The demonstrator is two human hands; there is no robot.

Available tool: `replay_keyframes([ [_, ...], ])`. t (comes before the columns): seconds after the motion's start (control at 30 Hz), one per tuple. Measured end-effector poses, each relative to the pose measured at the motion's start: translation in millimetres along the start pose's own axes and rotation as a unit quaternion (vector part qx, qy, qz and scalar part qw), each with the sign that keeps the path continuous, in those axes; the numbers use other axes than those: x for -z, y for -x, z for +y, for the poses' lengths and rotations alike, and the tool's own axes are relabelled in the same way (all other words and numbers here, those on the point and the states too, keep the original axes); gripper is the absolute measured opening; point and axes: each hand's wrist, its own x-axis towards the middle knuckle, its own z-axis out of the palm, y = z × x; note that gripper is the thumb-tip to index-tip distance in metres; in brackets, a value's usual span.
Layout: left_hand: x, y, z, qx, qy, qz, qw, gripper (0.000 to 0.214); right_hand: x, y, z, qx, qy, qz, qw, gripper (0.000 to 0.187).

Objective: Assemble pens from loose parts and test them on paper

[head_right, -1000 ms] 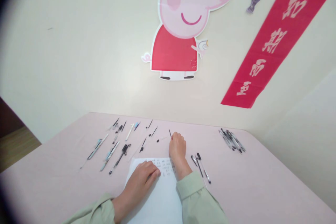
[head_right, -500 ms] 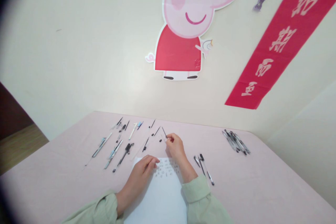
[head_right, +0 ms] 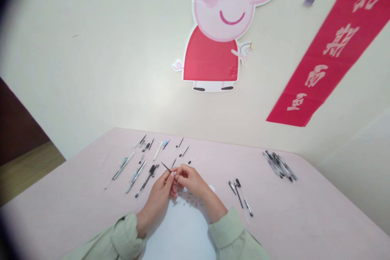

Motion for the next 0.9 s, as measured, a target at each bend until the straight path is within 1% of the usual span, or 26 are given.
replay_keyframes([
  [0.13,-0.4,0,3,0.005,0.012,0.002,1.000,0.045,6,-1,1,-0.006,0.012,-0.004,1.000,0.026],
  [0.33,0.5,0,4,0.005,0.019,0.001,1.000,0.044,5,-1,0,-0.022,0.021,0.004,1.000,0.035],
  [0.5,1.6,0,-2,-0.007,0.022,0.029,0.999,0.037,6,0,-3,-0.042,0.059,-0.003,0.997,0.042],
  [0.67,1.3,-1,-7,-0.012,0.012,0.052,0.999,0.038,8,1,-3,-0.054,0.104,-0.010,0.993,0.051],
  [0.9,0.8,0,-5,0.001,0.023,0.044,0.999,0.038,8,0,-5,-0.050,0.098,-0.016,0.994,0.053],
])
